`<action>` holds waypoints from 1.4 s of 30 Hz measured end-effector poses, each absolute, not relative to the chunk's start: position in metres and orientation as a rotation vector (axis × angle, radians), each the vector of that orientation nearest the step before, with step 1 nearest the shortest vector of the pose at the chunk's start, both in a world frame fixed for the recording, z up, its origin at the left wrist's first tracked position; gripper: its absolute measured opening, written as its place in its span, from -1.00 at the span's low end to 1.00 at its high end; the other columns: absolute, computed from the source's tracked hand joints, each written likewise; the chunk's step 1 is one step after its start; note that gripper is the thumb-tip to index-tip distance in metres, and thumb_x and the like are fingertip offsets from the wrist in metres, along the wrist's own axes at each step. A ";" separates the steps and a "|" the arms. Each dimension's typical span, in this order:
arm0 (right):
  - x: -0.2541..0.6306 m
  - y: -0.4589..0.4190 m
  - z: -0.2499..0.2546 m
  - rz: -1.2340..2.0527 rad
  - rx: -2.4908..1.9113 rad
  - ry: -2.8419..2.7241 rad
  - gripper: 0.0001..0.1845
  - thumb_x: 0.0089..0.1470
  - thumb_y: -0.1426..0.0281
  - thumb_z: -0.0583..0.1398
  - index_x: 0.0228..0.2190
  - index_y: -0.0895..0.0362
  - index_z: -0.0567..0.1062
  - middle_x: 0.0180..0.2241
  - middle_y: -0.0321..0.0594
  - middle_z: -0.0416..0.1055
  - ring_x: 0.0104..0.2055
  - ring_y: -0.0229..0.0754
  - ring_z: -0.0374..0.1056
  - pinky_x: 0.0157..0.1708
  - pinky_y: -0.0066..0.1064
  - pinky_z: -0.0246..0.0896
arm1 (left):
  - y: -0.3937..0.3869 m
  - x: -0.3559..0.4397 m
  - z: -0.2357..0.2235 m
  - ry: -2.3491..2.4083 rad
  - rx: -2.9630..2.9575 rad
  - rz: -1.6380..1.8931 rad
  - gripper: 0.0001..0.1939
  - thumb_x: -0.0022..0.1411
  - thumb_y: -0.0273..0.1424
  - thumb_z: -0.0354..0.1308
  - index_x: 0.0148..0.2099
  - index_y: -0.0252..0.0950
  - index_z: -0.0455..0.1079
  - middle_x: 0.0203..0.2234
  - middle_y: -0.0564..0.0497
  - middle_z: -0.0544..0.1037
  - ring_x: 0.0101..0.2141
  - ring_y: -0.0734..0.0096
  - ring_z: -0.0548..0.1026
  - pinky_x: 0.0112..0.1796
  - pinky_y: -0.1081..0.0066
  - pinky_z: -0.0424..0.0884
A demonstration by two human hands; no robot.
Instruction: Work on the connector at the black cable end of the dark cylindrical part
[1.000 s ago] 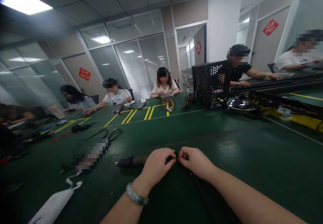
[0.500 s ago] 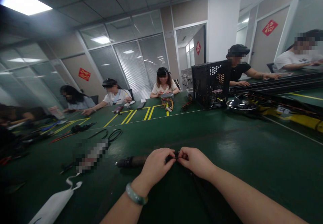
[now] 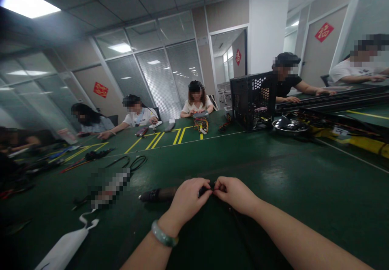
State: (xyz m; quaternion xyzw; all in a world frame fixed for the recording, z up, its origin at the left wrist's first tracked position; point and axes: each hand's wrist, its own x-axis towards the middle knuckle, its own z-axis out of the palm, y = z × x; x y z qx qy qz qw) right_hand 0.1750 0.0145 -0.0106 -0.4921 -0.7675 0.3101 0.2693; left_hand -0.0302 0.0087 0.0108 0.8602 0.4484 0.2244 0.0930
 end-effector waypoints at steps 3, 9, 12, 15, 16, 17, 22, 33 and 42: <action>0.174 0.015 -0.010 0.834 -1.336 -2.070 -0.90 0.13 0.34 0.19 -0.33 0.07 0.51 -0.43 -0.34 0.48 -0.41 -0.25 0.38 -0.46 -0.50 0.15 | 0.010 -0.030 0.009 1.333 2.574 0.659 -0.91 0.25 -0.39 0.15 -0.17 -0.17 0.39 -0.15 0.09 0.52 -0.12 0.29 0.44 -0.04 0.23 0.32; 0.173 0.014 -0.008 0.824 -1.341 -2.082 -0.90 0.14 0.33 0.19 -0.34 0.08 0.50 -0.44 -0.34 0.47 -0.41 -0.25 0.37 -0.46 -0.50 0.14 | 0.010 -0.030 0.009 1.328 2.603 0.654 -0.91 0.23 -0.42 0.17 -0.18 -0.17 0.39 -0.15 0.09 0.52 -0.12 0.30 0.45 -0.04 0.25 0.31; 0.174 0.014 -0.008 0.842 -1.340 -2.079 -0.89 0.15 0.32 0.18 -0.33 0.07 0.49 -0.43 -0.35 0.47 -0.40 -0.25 0.38 -0.46 -0.50 0.14 | 0.009 -0.030 0.010 1.338 2.581 0.654 -0.92 0.24 -0.36 0.17 -0.18 -0.16 0.38 -0.15 0.10 0.52 -0.12 0.30 0.45 -0.04 0.24 0.31; 0.174 0.014 -0.009 0.853 -1.342 -2.076 -0.89 0.15 0.32 0.18 -0.33 0.07 0.50 -0.42 -0.35 0.48 -0.40 -0.25 0.38 -0.45 -0.50 0.15 | 0.008 -0.029 0.010 1.341 2.572 0.662 -0.93 0.25 -0.37 0.16 -0.18 -0.16 0.38 -0.15 0.11 0.52 -0.11 0.32 0.45 -0.03 0.25 0.31; 0.174 0.014 -0.008 0.854 -1.339 -2.075 -0.89 0.15 0.32 0.18 -0.33 0.07 0.50 -0.42 -0.35 0.48 -0.40 -0.25 0.38 -0.45 -0.50 0.16 | 0.009 -0.029 0.010 1.340 2.572 0.666 -0.93 0.26 -0.39 0.15 -0.18 -0.16 0.38 -0.15 0.11 0.52 -0.11 0.33 0.45 -0.03 0.25 0.31; 0.174 0.014 -0.008 0.853 -1.336 -2.075 -0.89 0.15 0.32 0.18 -0.33 0.07 0.50 -0.42 -0.34 0.48 -0.39 -0.25 0.38 -0.44 -0.50 0.16 | 0.009 -0.029 0.010 1.337 2.574 0.669 -0.92 0.26 -0.40 0.15 -0.18 -0.15 0.38 -0.14 0.12 0.51 -0.11 0.34 0.45 -0.03 0.25 0.31; 0.173 0.012 -0.004 0.850 -1.355 -2.079 -0.88 0.15 0.33 0.18 -0.33 0.08 0.51 -0.42 -0.34 0.48 -0.40 -0.25 0.38 -0.45 -0.50 0.16 | 0.009 -0.029 0.009 1.327 2.582 0.653 -0.86 0.23 -0.44 0.15 -0.15 -0.15 0.39 -0.11 0.11 0.51 -0.08 0.32 0.44 -0.01 0.25 0.30; 0.173 0.014 -0.007 0.886 -1.326 -2.026 -0.87 0.14 0.32 0.18 -0.34 0.10 0.50 -0.44 -0.33 0.47 -0.41 -0.24 0.37 -0.45 -0.50 0.16 | 0.008 -0.030 0.011 1.286 2.592 0.677 -0.82 0.22 -0.50 0.14 -0.14 -0.15 0.40 -0.07 0.10 0.50 -0.05 0.29 0.43 0.01 0.20 0.31; 0.173 0.015 -0.008 0.932 -1.324 -2.008 -0.85 0.14 0.32 0.18 -0.34 0.13 0.51 -0.43 -0.30 0.48 -0.40 -0.24 0.37 -0.45 -0.50 0.17 | 0.008 -0.030 0.010 1.291 2.584 0.695 -0.88 0.24 -0.45 0.14 -0.16 -0.16 0.41 -0.10 0.10 0.51 -0.07 0.30 0.44 -0.01 0.21 0.32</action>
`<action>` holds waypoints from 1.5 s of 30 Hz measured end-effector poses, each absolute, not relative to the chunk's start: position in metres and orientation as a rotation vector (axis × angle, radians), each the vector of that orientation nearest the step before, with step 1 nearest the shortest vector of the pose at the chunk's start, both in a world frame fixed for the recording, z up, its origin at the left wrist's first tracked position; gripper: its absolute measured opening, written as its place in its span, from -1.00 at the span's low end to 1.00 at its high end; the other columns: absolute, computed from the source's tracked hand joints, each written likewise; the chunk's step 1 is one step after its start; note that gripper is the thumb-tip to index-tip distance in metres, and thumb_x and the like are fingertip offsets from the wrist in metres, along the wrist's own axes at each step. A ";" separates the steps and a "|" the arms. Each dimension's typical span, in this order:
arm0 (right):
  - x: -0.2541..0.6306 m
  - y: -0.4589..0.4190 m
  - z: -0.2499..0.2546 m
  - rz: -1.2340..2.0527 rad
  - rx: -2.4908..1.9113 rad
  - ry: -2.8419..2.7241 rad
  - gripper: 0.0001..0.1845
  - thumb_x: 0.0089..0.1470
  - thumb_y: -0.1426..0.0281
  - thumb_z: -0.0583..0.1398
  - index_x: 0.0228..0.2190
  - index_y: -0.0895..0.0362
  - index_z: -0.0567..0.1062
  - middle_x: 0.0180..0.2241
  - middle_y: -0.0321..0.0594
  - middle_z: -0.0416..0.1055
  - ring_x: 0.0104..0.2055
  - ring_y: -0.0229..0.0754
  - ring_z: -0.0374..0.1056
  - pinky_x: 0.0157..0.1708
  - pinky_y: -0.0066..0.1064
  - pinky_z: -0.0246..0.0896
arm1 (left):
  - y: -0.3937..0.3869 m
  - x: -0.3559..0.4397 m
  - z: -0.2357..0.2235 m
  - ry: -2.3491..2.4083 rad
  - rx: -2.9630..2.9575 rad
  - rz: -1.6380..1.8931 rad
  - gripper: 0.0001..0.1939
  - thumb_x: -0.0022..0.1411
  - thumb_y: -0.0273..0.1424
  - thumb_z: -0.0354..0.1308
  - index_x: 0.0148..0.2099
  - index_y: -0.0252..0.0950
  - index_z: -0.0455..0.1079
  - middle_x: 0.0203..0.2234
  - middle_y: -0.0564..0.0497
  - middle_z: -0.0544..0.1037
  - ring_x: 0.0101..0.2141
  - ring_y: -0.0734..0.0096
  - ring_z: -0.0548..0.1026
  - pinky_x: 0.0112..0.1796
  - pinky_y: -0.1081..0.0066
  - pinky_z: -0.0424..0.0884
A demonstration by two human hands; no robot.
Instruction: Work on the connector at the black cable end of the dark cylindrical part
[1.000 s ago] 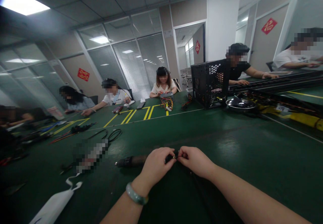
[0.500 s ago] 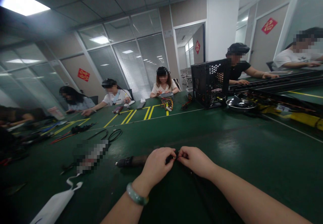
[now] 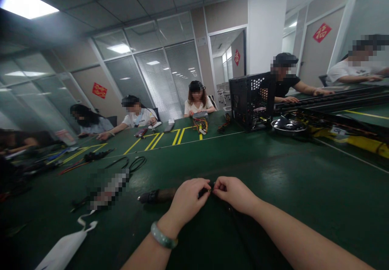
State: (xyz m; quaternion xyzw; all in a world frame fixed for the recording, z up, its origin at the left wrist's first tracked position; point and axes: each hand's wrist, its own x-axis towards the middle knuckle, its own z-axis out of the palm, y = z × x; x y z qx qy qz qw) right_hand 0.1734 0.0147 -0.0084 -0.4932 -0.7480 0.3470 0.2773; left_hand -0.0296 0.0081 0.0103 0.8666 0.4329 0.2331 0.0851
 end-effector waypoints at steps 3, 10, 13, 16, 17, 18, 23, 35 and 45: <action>0.173 0.014 -0.007 0.896 -1.345 -2.034 -0.86 0.13 0.32 0.19 -0.33 0.11 0.52 -0.42 -0.30 0.48 -0.39 -0.24 0.37 -0.44 -0.50 0.16 | 0.008 -0.029 0.011 1.288 2.590 0.673 -0.86 0.25 -0.46 0.12 -0.15 -0.17 0.42 -0.08 0.07 0.51 -0.05 0.29 0.43 0.01 0.19 0.31; 0.174 0.014 -0.009 0.897 -1.334 -2.039 -0.87 0.14 0.32 0.19 -0.32 0.10 0.51 -0.41 -0.32 0.48 -0.39 -0.24 0.38 -0.44 -0.49 0.16 | 0.007 -0.029 0.012 1.367 2.561 0.635 -0.80 0.26 -0.43 0.13 -0.06 -0.13 0.38 -0.10 0.09 0.51 -0.07 0.30 0.44 -0.02 0.22 0.33; 0.175 0.014 -0.009 0.901 -1.333 -2.047 -0.87 0.14 0.32 0.18 -0.32 0.09 0.52 -0.41 -0.32 0.48 -0.39 -0.24 0.38 -0.44 -0.49 0.17 | 0.007 -0.029 0.013 1.396 2.552 0.612 -0.83 0.26 -0.41 0.14 -0.08 -0.16 0.37 -0.09 0.07 0.50 -0.06 0.28 0.44 -0.02 0.22 0.33; 0.174 0.014 -0.008 0.890 -1.335 -2.049 -0.87 0.13 0.32 0.19 -0.33 0.10 0.52 -0.41 -0.31 0.48 -0.39 -0.24 0.38 -0.44 -0.49 0.17 | 0.007 -0.029 0.012 1.359 2.571 0.617 -0.86 0.25 -0.45 0.13 -0.13 -0.17 0.38 -0.07 0.07 0.49 -0.03 0.28 0.42 0.01 0.21 0.30; 0.174 0.014 -0.008 0.889 -1.337 -2.045 -0.87 0.13 0.33 0.19 -0.33 0.10 0.52 -0.42 -0.31 0.48 -0.40 -0.24 0.37 -0.44 -0.49 0.17 | 0.007 -0.029 0.012 1.345 2.575 0.622 -0.85 0.24 -0.47 0.14 -0.13 -0.17 0.38 -0.07 0.07 0.49 -0.03 0.28 0.42 0.02 0.21 0.30; 0.174 0.014 -0.008 0.891 -1.336 -2.042 -0.87 0.13 0.33 0.19 -0.33 0.10 0.52 -0.42 -0.31 0.48 -0.40 -0.24 0.37 -0.44 -0.50 0.17 | 0.007 -0.030 0.012 1.333 2.578 0.629 -0.84 0.23 -0.48 0.14 -0.14 -0.17 0.38 -0.06 0.08 0.49 -0.03 0.29 0.42 0.02 0.21 0.30; 0.174 0.014 -0.008 0.871 -1.332 -2.049 -0.88 0.12 0.33 0.19 -0.34 0.10 0.51 -0.43 -0.32 0.47 -0.41 -0.24 0.36 -0.45 -0.50 0.15 | 0.007 -0.029 0.013 1.318 2.591 0.641 -0.83 0.21 -0.48 0.14 -0.14 -0.16 0.39 -0.07 0.08 0.50 -0.04 0.29 0.43 0.01 0.22 0.30; 0.174 0.015 -0.009 0.851 -1.346 -2.056 -0.88 0.13 0.33 0.19 -0.33 0.09 0.51 -0.43 -0.32 0.49 -0.40 -0.24 0.38 -0.45 -0.49 0.15 | 0.008 -0.030 0.009 1.375 2.534 0.659 -0.84 0.24 -0.39 0.16 -0.10 -0.15 0.38 -0.05 0.06 0.48 -0.03 0.25 0.42 0.00 0.18 0.32; 0.175 0.014 -0.010 0.868 -1.319 -2.045 -0.87 0.13 0.32 0.19 -0.34 0.10 0.51 -0.42 -0.31 0.49 -0.40 -0.24 0.38 -0.44 -0.49 0.16 | 0.008 -0.031 0.009 1.298 2.569 0.678 -0.81 0.19 -0.52 0.13 -0.16 -0.16 0.39 -0.03 0.09 0.48 -0.01 0.28 0.41 0.03 0.18 0.29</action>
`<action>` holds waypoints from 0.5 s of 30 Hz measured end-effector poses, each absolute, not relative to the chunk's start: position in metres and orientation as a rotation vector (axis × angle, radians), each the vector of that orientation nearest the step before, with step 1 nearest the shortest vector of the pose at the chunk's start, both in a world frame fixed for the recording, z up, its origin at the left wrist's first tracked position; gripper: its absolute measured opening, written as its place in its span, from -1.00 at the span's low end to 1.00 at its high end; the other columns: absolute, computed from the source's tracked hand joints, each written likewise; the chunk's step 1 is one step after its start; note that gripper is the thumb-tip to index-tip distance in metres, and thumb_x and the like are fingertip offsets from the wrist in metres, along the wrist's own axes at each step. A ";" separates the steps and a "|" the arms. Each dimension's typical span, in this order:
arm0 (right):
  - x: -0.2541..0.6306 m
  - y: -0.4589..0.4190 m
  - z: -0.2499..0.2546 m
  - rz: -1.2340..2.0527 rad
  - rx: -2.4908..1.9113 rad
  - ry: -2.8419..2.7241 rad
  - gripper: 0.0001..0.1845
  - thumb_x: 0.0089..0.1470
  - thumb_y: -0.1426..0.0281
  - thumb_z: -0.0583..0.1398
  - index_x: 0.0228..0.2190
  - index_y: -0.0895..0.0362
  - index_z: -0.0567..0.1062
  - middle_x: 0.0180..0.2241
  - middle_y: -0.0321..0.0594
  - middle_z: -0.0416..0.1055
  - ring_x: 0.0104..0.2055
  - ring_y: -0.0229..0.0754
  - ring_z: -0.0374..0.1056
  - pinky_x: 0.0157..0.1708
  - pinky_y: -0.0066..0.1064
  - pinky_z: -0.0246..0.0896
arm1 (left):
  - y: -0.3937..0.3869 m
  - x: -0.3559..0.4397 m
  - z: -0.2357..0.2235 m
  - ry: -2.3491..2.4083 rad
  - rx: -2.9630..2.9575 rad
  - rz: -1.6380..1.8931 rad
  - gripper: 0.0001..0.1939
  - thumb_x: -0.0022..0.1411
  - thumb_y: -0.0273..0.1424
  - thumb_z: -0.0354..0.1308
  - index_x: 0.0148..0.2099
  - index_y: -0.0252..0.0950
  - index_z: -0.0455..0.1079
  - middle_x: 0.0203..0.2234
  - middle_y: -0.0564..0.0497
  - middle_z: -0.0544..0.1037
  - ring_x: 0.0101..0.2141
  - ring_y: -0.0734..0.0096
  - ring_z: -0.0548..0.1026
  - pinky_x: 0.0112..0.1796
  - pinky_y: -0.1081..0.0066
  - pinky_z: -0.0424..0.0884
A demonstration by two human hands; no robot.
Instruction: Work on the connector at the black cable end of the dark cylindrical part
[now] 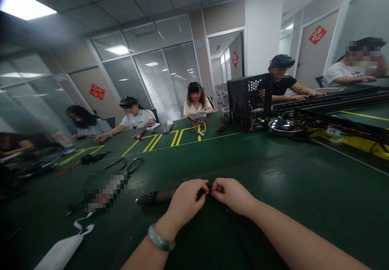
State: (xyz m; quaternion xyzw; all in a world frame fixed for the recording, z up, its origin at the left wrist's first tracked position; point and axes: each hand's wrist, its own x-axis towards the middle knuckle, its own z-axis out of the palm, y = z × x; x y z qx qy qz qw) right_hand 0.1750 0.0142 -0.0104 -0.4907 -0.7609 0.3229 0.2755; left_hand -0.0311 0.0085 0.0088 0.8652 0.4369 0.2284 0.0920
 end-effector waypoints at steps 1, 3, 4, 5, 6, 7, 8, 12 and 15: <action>0.175 0.014 -0.011 0.869 -1.317 -2.042 -0.87 0.13 0.32 0.19 -0.34 0.10 0.52 -0.43 -0.31 0.49 -0.40 -0.24 0.38 -0.44 -0.49 0.16 | 0.008 -0.031 0.009 1.298 2.574 0.680 -0.81 0.20 -0.53 0.13 -0.16 -0.16 0.39 -0.03 0.10 0.48 -0.01 0.29 0.41 0.03 0.19 0.28; 0.175 0.015 -0.011 0.878 -1.308 -2.041 -0.87 0.13 0.32 0.19 -0.34 0.10 0.52 -0.42 -0.32 0.49 -0.39 -0.24 0.38 -0.44 -0.49 0.16 | 0.008 -0.031 0.009 1.296 2.575 0.683 -0.82 0.20 -0.52 0.13 -0.16 -0.15 0.40 -0.04 0.11 0.49 -0.02 0.30 0.41 0.03 0.21 0.28; 0.174 0.015 -0.011 0.877 -1.306 -2.041 -0.87 0.13 0.32 0.19 -0.33 0.09 0.52 -0.42 -0.32 0.49 -0.39 -0.24 0.38 -0.44 -0.49 0.16 | 0.008 -0.031 0.009 1.295 2.574 0.685 -0.83 0.21 -0.50 0.14 -0.15 -0.15 0.40 -0.04 0.11 0.49 -0.02 0.30 0.41 0.03 0.21 0.29; 0.174 0.015 -0.010 0.874 -1.306 -2.042 -0.87 0.13 0.32 0.19 -0.33 0.09 0.52 -0.42 -0.32 0.49 -0.40 -0.24 0.38 -0.44 -0.49 0.15 | 0.009 -0.031 0.008 1.295 2.575 0.688 -0.83 0.22 -0.48 0.15 -0.15 -0.15 0.40 -0.04 0.11 0.49 -0.02 0.30 0.41 0.02 0.21 0.29; 0.174 0.015 -0.010 0.869 -1.309 -2.044 -0.87 0.13 0.32 0.19 -0.33 0.09 0.52 -0.42 -0.32 0.49 -0.40 -0.24 0.38 -0.44 -0.50 0.15 | 0.009 -0.031 0.008 1.293 2.576 0.691 -0.84 0.22 -0.46 0.15 -0.14 -0.14 0.41 -0.04 0.11 0.49 -0.02 0.30 0.42 0.02 0.21 0.29; 0.174 0.015 -0.009 0.864 -1.313 -2.044 -0.87 0.13 0.32 0.19 -0.33 0.10 0.52 -0.43 -0.32 0.48 -0.40 -0.24 0.38 -0.44 -0.50 0.15 | 0.010 -0.031 0.007 1.292 2.578 0.696 -0.86 0.23 -0.45 0.15 -0.15 -0.14 0.41 -0.05 0.11 0.49 -0.03 0.30 0.42 0.01 0.22 0.30; 0.174 0.015 -0.009 0.864 -1.318 -2.043 -0.87 0.13 0.33 0.19 -0.34 0.10 0.52 -0.43 -0.32 0.48 -0.40 -0.24 0.38 -0.45 -0.50 0.14 | 0.011 -0.031 0.007 1.291 2.579 0.701 -0.87 0.24 -0.43 0.15 -0.15 -0.14 0.41 -0.05 0.11 0.49 -0.03 0.30 0.42 0.01 0.22 0.30; 0.174 0.014 -0.007 0.901 -1.325 -2.020 -0.87 0.13 0.33 0.19 -0.33 0.10 0.51 -0.43 -0.32 0.48 -0.40 -0.24 0.38 -0.45 -0.51 0.15 | 0.011 -0.031 0.007 1.313 2.561 0.711 -0.85 0.25 -0.41 0.14 -0.11 -0.13 0.40 -0.08 0.11 0.51 -0.06 0.30 0.43 -0.01 0.23 0.31; 0.174 0.014 -0.007 0.913 -1.327 -2.006 -0.87 0.13 0.33 0.19 -0.33 0.11 0.51 -0.42 -0.31 0.48 -0.40 -0.24 0.39 -0.45 -0.50 0.16 | 0.010 -0.030 0.009 1.326 2.550 0.692 -0.89 0.26 -0.39 0.14 -0.14 -0.14 0.40 -0.10 0.11 0.51 -0.08 0.29 0.44 -0.03 0.23 0.32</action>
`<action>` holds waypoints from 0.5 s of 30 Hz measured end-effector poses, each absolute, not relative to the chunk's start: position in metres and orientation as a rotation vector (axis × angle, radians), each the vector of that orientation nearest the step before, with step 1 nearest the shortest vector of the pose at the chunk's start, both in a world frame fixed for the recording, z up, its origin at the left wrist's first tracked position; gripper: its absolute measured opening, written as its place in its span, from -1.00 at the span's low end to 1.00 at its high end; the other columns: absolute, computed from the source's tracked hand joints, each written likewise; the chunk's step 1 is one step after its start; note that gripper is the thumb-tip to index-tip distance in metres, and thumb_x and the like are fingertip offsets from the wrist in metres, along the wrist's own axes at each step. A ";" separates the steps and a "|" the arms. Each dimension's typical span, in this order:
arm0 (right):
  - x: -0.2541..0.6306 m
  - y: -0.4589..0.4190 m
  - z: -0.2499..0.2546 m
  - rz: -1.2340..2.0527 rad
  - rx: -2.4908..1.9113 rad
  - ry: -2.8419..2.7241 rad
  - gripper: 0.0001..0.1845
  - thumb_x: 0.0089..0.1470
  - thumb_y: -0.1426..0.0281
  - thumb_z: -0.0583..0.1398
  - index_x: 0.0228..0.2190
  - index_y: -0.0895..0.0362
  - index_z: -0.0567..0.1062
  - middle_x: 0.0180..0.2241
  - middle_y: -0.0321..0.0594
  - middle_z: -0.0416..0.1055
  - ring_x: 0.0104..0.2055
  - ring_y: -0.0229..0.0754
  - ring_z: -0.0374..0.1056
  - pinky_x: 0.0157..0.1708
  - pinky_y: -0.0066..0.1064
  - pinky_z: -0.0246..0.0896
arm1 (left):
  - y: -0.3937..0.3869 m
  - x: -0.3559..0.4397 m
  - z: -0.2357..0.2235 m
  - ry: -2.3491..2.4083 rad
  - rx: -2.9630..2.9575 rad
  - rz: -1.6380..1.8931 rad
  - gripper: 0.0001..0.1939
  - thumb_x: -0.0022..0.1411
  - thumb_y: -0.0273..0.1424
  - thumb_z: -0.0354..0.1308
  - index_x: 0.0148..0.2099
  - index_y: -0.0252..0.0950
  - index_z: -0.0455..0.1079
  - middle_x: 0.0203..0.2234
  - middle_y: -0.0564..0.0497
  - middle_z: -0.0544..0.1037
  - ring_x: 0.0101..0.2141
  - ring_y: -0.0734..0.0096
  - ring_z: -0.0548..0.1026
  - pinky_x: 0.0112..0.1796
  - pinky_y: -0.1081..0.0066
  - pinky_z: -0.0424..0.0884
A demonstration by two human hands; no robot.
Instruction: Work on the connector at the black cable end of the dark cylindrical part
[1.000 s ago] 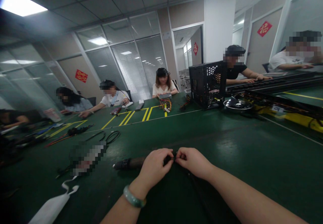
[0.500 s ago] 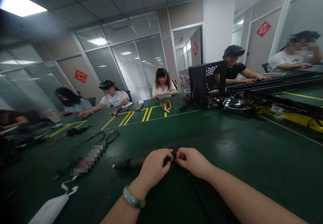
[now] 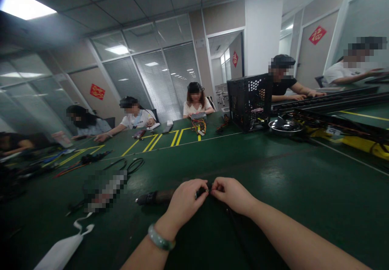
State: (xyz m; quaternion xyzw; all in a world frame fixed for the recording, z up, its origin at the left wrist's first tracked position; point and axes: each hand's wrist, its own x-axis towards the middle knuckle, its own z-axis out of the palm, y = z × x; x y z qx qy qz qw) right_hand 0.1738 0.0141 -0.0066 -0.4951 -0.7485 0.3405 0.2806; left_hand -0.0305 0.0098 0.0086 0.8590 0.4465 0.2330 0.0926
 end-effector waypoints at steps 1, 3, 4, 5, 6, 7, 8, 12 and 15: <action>0.174 0.014 -0.007 0.915 -1.325 -2.004 -0.88 0.13 0.33 0.19 -0.33 0.11 0.51 -0.42 -0.32 0.49 -0.39 -0.24 0.39 -0.45 -0.50 0.16 | 0.010 -0.030 0.009 1.323 2.552 0.685 -0.91 0.26 -0.38 0.14 -0.16 -0.14 0.40 -0.10 0.11 0.51 -0.08 0.29 0.44 -0.03 0.23 0.31; 0.174 0.014 -0.008 0.925 -1.318 -1.996 -0.87 0.14 0.33 0.19 -0.34 0.11 0.51 -0.42 -0.32 0.49 -0.39 -0.24 0.39 -0.44 -0.50 0.17 | 0.010 -0.030 0.009 1.322 2.561 0.675 -0.92 0.27 -0.37 0.14 -0.17 -0.14 0.40 -0.10 0.13 0.51 -0.07 0.30 0.43 -0.01 0.23 0.30; 0.174 0.014 -0.008 0.932 -1.314 -1.993 -0.87 0.14 0.33 0.18 -0.33 0.10 0.51 -0.42 -0.32 0.49 -0.39 -0.24 0.40 -0.44 -0.50 0.17 | 0.010 -0.030 0.008 1.325 2.565 0.670 -0.92 0.27 -0.36 0.14 -0.17 -0.13 0.40 -0.10 0.13 0.51 -0.07 0.31 0.43 -0.01 0.23 0.29; 0.174 0.014 -0.009 0.938 -1.311 -1.989 -0.87 0.14 0.32 0.18 -0.33 0.10 0.51 -0.42 -0.32 0.49 -0.39 -0.24 0.40 -0.44 -0.50 0.18 | 0.010 -0.031 0.008 1.329 2.567 0.666 -0.92 0.28 -0.36 0.14 -0.16 -0.13 0.40 -0.10 0.14 0.51 -0.07 0.32 0.43 0.00 0.23 0.29; 0.174 0.014 -0.009 0.941 -1.308 -1.987 -0.87 0.14 0.32 0.18 -0.33 0.10 0.51 -0.42 -0.32 0.49 -0.39 -0.24 0.40 -0.44 -0.50 0.18 | 0.011 -0.031 0.008 1.333 2.569 0.665 -0.92 0.28 -0.35 0.13 -0.16 -0.13 0.41 -0.10 0.14 0.51 -0.08 0.32 0.43 0.00 0.24 0.28; 0.174 0.014 -0.009 0.941 -1.307 -1.987 -0.87 0.14 0.32 0.18 -0.33 0.10 0.51 -0.42 -0.32 0.49 -0.39 -0.24 0.40 -0.44 -0.50 0.19 | 0.011 -0.031 0.007 1.336 2.569 0.665 -0.91 0.29 -0.35 0.13 -0.15 -0.13 0.41 -0.10 0.13 0.51 -0.08 0.33 0.43 0.00 0.24 0.28; 0.174 0.014 -0.009 0.937 -1.307 -1.988 -0.86 0.14 0.32 0.18 -0.32 0.11 0.51 -0.42 -0.32 0.50 -0.39 -0.24 0.40 -0.44 -0.50 0.19 | 0.011 -0.031 0.007 1.335 2.567 0.664 -0.91 0.29 -0.35 0.13 -0.15 -0.13 0.41 -0.10 0.13 0.51 -0.08 0.33 0.43 0.00 0.24 0.28; 0.173 0.014 -0.009 0.917 -1.311 -1.999 -0.86 0.15 0.32 0.18 -0.33 0.11 0.51 -0.41 -0.32 0.50 -0.38 -0.24 0.41 -0.44 -0.51 0.19 | 0.009 -0.030 0.009 1.320 2.570 0.650 -0.90 0.30 -0.35 0.12 -0.15 -0.15 0.41 -0.12 0.11 0.51 -0.10 0.32 0.44 -0.01 0.24 0.29; 0.174 0.014 -0.010 0.923 -1.321 -1.995 -0.86 0.15 0.31 0.19 -0.33 0.10 0.52 -0.40 -0.32 0.51 -0.38 -0.24 0.41 -0.43 -0.51 0.19 | 0.008 -0.030 0.011 1.310 2.577 0.634 -0.91 0.27 -0.38 0.13 -0.15 -0.15 0.41 -0.14 0.10 0.51 -0.11 0.31 0.44 -0.02 0.23 0.30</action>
